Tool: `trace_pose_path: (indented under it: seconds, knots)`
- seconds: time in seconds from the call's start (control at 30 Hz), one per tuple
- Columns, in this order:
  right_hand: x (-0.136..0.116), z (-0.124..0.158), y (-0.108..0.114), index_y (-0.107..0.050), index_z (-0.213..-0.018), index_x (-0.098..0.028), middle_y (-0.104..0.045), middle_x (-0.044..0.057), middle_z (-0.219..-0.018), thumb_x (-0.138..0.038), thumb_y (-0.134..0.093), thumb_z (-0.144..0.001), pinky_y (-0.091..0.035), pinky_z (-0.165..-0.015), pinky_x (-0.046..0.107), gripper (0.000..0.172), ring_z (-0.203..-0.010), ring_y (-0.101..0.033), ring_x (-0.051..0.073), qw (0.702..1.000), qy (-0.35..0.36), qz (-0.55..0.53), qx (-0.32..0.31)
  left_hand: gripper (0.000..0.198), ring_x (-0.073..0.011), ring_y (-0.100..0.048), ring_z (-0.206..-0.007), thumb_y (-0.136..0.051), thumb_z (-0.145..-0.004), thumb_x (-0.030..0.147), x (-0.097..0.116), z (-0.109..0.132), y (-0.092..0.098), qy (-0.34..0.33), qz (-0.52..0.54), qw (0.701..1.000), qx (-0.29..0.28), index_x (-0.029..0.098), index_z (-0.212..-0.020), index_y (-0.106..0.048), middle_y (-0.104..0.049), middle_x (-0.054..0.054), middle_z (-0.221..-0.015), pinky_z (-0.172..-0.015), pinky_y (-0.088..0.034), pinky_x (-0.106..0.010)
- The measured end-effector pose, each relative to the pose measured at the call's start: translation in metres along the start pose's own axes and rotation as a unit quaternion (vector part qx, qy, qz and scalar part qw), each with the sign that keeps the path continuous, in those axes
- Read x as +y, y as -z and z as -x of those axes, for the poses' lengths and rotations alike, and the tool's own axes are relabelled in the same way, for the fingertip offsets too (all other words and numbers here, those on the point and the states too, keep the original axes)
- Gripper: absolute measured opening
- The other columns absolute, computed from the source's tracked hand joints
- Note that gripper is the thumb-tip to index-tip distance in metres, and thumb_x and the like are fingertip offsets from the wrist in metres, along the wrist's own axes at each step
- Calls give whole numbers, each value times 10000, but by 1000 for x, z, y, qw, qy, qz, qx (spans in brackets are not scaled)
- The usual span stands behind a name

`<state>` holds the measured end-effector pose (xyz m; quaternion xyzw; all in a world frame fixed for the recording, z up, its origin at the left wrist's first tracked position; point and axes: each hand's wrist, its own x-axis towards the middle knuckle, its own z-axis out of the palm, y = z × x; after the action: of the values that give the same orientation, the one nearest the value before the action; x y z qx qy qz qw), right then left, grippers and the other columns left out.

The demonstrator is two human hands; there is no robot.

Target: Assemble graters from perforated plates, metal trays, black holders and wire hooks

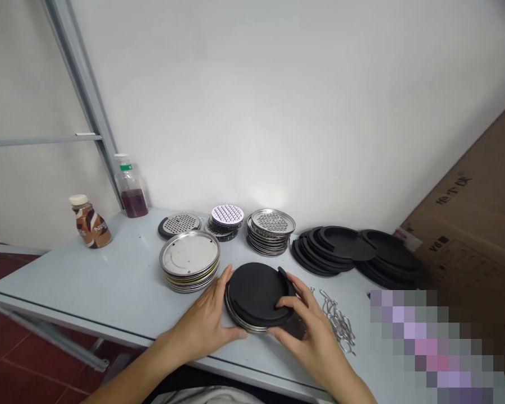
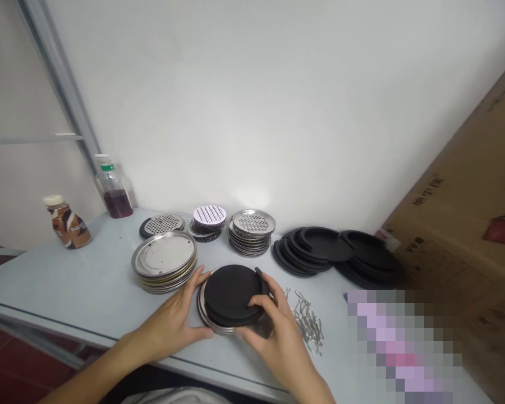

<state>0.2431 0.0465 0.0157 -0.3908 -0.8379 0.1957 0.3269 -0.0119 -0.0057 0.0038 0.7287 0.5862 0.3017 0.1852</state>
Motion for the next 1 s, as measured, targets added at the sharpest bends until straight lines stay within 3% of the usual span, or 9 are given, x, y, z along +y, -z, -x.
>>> trace_pose_path:
  seconds: [0.13, 0.27, 0.33, 0.5, 0.67, 0.8, 1.0]
  knots:
    - [6, -1, 16, -605, -939, -249, -325, 121, -1546, -405, -795, -703, -436, -1055, 476, 340, -1391, -386, 354, 998, -57, -29, 3, 1220, -325, -324, -1440, -830, -712, 283, 0, -1, 0, 7, -1, 1000, 6, 268, -1552, 55, -322, -169, -1569, -1162, -312, -529]
    - [16, 0, 26, -539, -883, -243, -304, 133, -1553, -458, -837, -621, -452, -1018, 483, 451, -1383, -388, 373, 998, -66, -23, 8, 931, -348, -295, -1450, -810, -738, 379, -2, 0, 2, 9, -35, 999, -12, 296, -1511, -298, -244, -121, -1612, -1163, -312, -528]
    - [23, 2, 33, -509, -878, -242, -326, 140, -1536, -468, -839, -611, -431, -1037, 487, 481, -1382, -388, 368, 998, -60, -17, 17, 831, -357, -257, -1463, -779, -766, 443, -3, 0, 4, 13, -47, 998, -31, 338, -1484, -373, -205, -86, -1628, -1161, -303, -544]
    - [43, 18, 66, -485, -903, -245, -334, 129, -1540, -386, -835, -619, -386, -1087, 471, 472, -1388, -385, 354, 996, -80, 2, 25, 783, -346, -236, -1472, -725, -805, 515, -3, 0, 3, 10, -64, 997, -34, 371, -1488, -370, -246, -68, -1617, -1173, -268, -545]
    - [56, 40, 90, -510, -908, -247, -331, 111, -1551, -360, -834, -601, -422, -1072, 446, 461, -1373, -408, 368, 996, -76, 40, 15, 765, -351, -251, -1466, -704, -829, 508, -3, 0, 1, 3, -69, 997, -22, 356, -1496, -361, -249, -85, -1615, -1165, -282, -550]
    - [55, 44, 90, -519, -908, -251, -309, 109, -1561, -362, -839, -594, -409, -1084, 499, 462, -1380, -393, 377, 996, -64, 66, -22, 748, -354, -253, -1465, -682, -836, 531, -2, 1, 3, 11, -67, 997, -26, 347, -1492, -373, -264, -84, -1610, -1163, -287, -553]
    - [38, 34, 70, -570, -934, -247, -286, 113, -1574, -377, -832, -627, -408, -1089, 516, 424, -1387, -384, 380, 996, -58, 53, -46, 763, -357, -261, -1461, -689, -836, 514, -1, 1, 7, 12, -56, 998, -32, 360, -1501, -348, -255, -81, -1612, -1157, -293, -557]
